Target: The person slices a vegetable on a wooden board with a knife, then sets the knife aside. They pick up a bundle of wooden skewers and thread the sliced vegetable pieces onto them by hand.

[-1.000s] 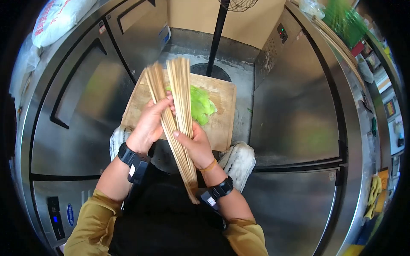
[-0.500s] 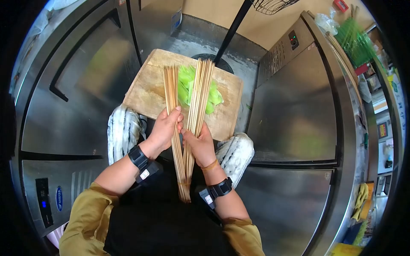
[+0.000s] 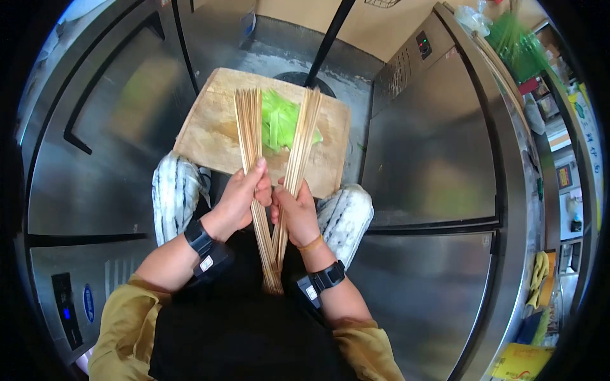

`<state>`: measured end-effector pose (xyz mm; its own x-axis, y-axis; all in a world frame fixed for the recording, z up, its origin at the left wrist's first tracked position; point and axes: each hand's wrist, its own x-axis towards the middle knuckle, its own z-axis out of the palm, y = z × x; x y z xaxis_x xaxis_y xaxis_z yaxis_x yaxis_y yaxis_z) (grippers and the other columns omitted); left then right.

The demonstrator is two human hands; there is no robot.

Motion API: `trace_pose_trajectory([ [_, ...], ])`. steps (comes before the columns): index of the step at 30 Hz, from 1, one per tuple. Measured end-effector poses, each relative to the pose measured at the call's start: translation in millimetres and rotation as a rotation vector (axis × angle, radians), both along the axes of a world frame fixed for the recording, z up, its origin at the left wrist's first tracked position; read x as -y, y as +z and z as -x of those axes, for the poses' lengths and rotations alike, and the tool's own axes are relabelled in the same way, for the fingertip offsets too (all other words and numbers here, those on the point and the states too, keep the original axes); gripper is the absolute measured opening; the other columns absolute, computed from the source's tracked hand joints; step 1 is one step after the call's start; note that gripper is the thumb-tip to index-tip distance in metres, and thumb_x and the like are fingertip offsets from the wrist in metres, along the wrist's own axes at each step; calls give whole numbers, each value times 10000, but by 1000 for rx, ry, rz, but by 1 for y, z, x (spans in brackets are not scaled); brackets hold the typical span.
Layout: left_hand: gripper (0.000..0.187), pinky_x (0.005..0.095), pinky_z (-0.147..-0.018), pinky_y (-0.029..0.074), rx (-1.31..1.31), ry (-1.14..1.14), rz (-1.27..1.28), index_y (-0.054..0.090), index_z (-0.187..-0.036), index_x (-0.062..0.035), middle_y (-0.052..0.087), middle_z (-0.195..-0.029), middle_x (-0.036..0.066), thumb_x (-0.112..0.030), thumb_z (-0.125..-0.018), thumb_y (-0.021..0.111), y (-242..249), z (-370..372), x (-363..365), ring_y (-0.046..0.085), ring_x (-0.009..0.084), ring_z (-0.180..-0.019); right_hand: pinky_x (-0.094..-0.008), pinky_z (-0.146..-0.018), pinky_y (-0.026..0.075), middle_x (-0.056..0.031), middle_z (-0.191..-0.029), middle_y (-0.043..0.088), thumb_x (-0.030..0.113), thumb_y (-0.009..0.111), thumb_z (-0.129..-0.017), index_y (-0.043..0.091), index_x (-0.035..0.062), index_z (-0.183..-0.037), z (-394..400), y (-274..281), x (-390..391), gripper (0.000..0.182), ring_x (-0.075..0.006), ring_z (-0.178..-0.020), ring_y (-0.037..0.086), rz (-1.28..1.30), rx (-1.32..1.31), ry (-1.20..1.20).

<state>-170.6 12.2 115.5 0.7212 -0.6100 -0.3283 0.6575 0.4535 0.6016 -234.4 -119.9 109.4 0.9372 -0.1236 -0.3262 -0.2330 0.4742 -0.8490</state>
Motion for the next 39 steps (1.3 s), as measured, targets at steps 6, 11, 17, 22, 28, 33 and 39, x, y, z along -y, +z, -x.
trace_pose_trajectory([
  [6, 317, 233, -443, 353, 82, 215, -54, 441, -818, -140, 390, -623, -52, -382, -975, 574, 18, -22, 2, 368, 65, -485, -258, -439, 413, -26, -722, 477, 80, 532, -963, 413, 88, -1134, -8, 12, -5, 208, -111, -513, 478, 21, 80, 26],
  [11, 303, 220, -433, 373, 191, 366, 19, 482, -816, -143, 395, -617, -66, -385, -959, 596, 22, -65, -33, 362, 44, -470, -268, -469, 421, -35, -751, 477, 62, 546, -947, 425, 99, -1113, -12, 8, -2, 208, -120, -542, 475, 73, 46, 13],
  [17, 284, 179, -442, 319, 166, 422, 287, 475, -811, -128, 389, -644, -65, -318, -1022, 484, 57, -124, -120, 341, 25, -504, -290, -493, 476, -54, -760, 540, 15, 570, -904, 388, 68, -1262, 13, -20, 15, 406, -156, -564, 557, -9, 0, -73],
  [22, 270, 200, -433, 333, 22, 224, -58, 479, -809, -136, 405, -616, -62, -321, -991, 556, 14, -51, -72, 364, 37, -479, -295, -497, 495, -52, -736, 540, 30, 600, -898, 396, 82, -1299, 28, -39, 18, 453, -145, -560, 556, -125, -124, 28],
  [28, 214, 238, -519, 383, -55, 12, 17, 518, -872, -103, 433, -664, -31, -277, -983, 577, 11, -33, -53, 414, 70, -542, -260, -436, 453, -30, -700, 544, 37, 639, -879, 405, 89, -1277, -39, -29, 80, 465, -118, -480, 521, 443, -21, -229],
  [33, 244, 226, -491, 335, -44, -125, -1, 484, -838, -125, 380, -646, -45, -301, -998, 538, 4, -9, -46, 364, 66, -520, -337, -635, 518, -109, -828, 633, 69, 699, -782, 455, 14, -1303, -88, -124, 139, 578, -253, -693, 618, 1024, 21, -289],
  [39, 285, 202, -456, 300, -4, 75, 31, 449, -795, -156, 356, -616, -64, -335, -1005, 523, 7, -18, -56, 326, 38, -480, -403, -829, 497, -185, -1014, 622, 80, 723, -688, 585, 1, -1170, -84, -164, 139, 508, -354, -936, 610, 1362, 13, -150],
])
